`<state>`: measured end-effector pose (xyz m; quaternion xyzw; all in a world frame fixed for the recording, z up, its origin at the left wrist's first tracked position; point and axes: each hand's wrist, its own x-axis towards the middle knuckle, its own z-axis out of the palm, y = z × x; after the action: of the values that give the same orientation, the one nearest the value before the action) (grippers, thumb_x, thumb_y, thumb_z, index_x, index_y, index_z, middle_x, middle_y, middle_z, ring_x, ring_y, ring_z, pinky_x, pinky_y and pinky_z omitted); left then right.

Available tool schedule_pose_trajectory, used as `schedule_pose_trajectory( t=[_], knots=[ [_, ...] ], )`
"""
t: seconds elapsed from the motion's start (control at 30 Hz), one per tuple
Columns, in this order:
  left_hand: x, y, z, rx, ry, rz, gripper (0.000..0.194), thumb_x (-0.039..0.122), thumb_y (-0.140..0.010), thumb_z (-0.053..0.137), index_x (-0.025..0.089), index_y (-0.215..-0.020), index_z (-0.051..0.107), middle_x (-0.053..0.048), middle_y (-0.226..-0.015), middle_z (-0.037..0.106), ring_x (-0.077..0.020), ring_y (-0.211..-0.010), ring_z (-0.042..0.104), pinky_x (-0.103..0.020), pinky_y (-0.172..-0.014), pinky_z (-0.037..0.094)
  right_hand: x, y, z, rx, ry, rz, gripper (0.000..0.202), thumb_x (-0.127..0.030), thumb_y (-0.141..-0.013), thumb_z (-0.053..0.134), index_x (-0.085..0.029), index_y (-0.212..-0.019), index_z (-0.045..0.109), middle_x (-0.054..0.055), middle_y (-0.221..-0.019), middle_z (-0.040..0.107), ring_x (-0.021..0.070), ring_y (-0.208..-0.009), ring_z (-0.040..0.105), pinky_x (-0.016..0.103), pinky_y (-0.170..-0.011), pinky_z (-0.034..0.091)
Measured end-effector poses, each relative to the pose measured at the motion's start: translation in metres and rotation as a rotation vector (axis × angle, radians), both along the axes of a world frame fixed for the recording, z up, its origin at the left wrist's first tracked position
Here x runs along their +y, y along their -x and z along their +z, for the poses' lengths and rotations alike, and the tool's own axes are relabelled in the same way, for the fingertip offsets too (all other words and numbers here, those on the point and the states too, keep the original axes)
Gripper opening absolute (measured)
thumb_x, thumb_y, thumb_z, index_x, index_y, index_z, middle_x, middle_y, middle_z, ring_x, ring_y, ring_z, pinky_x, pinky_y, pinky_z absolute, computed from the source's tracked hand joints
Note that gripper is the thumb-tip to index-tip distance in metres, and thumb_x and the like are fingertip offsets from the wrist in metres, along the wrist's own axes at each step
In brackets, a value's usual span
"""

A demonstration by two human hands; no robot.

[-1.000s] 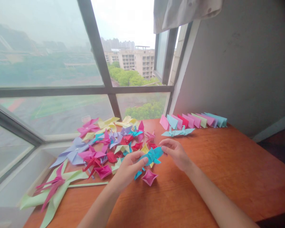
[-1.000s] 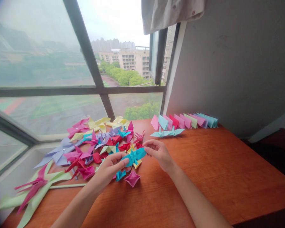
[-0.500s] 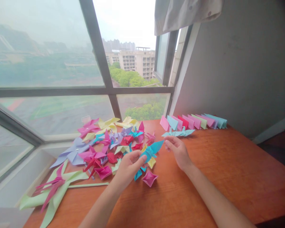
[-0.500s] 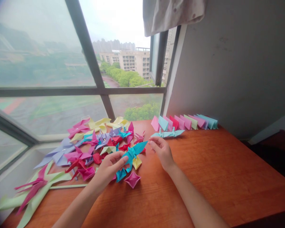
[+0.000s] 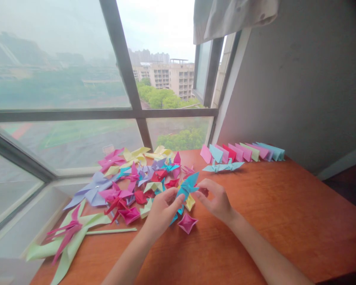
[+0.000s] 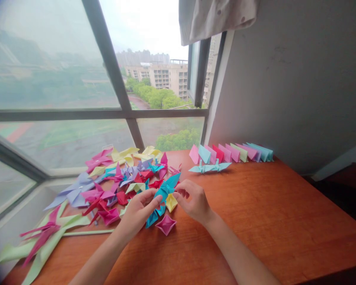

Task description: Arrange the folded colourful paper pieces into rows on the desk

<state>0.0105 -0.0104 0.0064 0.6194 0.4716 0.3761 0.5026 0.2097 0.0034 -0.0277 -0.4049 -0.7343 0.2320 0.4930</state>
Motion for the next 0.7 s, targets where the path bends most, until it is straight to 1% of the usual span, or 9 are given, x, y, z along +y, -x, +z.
schedule_pose_trajectory(
  t=[0.17, 0.3, 0.47, 0.6, 0.7],
  knots=[
    [0.0005, 0.0006, -0.0038, 0.033, -0.041, -0.019, 0.035, 0.049, -0.086, 0.06, 0.016, -0.077, 0.063, -0.001, -0.07, 0.06, -0.0145, -0.064, 0.055, -0.021, -0.058, 0.043, 0.0001, -0.0005, 0.0009, -0.034, -0.003, 0.017, 0.012, -0.031, -0.09, 0.056, -0.022, -0.087, 0.064, 0.002, -0.072, 0.06, 0.0147, -0.063, 0.053, 0.028, -0.058, 0.045],
    [-0.0004, -0.0003, -0.0026, 0.039, -0.049, -0.027, 0.035, 0.049, -0.086, 0.06, 0.016, -0.076, 0.064, -0.001, -0.068, 0.059, -0.013, -0.06, 0.052, -0.02, -0.055, 0.04, -0.0009, 0.0003, 0.0015, -0.056, -0.001, 0.034, 0.014, -0.031, -0.091, 0.054, -0.022, -0.087, 0.064, 0.002, -0.071, 0.06, 0.0149, -0.063, 0.053, 0.028, -0.059, 0.045],
    [-0.001, -0.0011, -0.0008, 0.079, -0.086, -0.041, 0.035, 0.046, -0.087, 0.059, 0.016, -0.071, 0.061, 0.001, -0.064, 0.054, -0.0112, -0.058, 0.046, -0.019, -0.052, 0.036, -0.0015, -0.0001, 0.0009, -0.048, 0.008, 0.049, 0.014, -0.031, -0.091, 0.055, -0.022, -0.089, 0.065, 0.002, -0.074, 0.062, 0.015, -0.063, 0.054, 0.028, -0.059, 0.045],
    [-0.0004, -0.0007, -0.0014, 0.12, -0.115, -0.052, 0.034, 0.046, -0.089, 0.057, 0.016, -0.073, 0.063, 0.0, -0.066, 0.055, -0.0121, -0.06, 0.047, -0.019, -0.053, 0.037, -0.0013, -0.0004, -0.0002, -0.055, 0.014, 0.077, 0.014, -0.032, -0.091, 0.056, -0.022, -0.091, 0.066, 0.003, -0.076, 0.063, 0.0154, -0.065, 0.055, 0.028, -0.06, 0.046],
    [-0.0001, -0.0004, -0.0021, 0.13, -0.117, -0.057, 0.034, 0.046, -0.089, 0.056, 0.016, -0.074, 0.064, 0.0, -0.066, 0.056, -0.0127, -0.06, 0.047, -0.02, -0.054, 0.037, -0.0013, 0.0, 0.0, -0.046, 0.011, 0.061, 0.015, -0.034, -0.091, 0.056, -0.022, -0.09, 0.066, 0.003, -0.074, 0.062, 0.0154, -0.064, 0.055, 0.028, -0.059, 0.046]
  ],
)
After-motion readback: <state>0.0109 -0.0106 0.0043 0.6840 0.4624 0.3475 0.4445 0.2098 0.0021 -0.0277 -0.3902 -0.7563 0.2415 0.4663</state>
